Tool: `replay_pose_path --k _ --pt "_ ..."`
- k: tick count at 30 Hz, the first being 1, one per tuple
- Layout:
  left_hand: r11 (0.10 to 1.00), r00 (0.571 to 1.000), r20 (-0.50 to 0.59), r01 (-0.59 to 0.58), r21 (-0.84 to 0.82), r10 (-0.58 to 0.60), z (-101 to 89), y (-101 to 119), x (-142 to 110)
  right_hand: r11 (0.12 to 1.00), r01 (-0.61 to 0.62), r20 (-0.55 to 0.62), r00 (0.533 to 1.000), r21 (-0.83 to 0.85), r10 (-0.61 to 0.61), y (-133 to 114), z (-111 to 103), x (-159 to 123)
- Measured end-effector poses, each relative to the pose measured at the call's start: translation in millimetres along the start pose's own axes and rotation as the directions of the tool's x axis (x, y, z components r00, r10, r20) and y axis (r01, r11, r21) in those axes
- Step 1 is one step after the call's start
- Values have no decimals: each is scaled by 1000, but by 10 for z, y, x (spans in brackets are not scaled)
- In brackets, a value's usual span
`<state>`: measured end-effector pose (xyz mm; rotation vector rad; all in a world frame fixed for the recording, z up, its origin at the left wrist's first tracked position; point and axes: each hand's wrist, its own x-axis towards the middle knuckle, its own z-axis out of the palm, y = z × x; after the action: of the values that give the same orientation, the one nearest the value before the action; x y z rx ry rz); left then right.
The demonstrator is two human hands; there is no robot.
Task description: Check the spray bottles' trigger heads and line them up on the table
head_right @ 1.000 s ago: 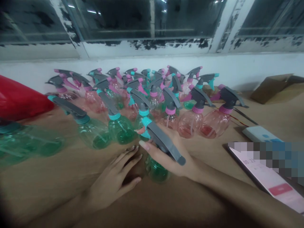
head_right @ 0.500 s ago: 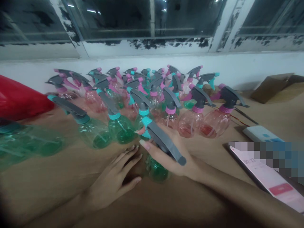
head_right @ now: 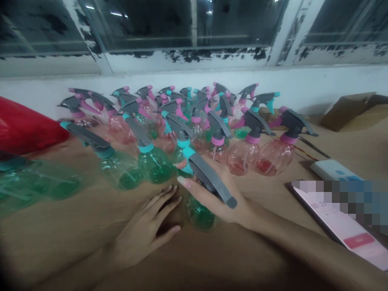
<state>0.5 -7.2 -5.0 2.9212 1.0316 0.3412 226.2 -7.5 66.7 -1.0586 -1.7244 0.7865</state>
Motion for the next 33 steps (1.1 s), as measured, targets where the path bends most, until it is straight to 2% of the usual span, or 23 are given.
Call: replay_pose_path --k 20,33 --pt "999 1000 4 23 -34 -23 1 1 -4 998 -63 17 998 -4 63 -47 -4 1" --pt "999 1000 7 15 -33 -15 -6 5 -2 998 -40 6 999 52 39 -11 2 -17"
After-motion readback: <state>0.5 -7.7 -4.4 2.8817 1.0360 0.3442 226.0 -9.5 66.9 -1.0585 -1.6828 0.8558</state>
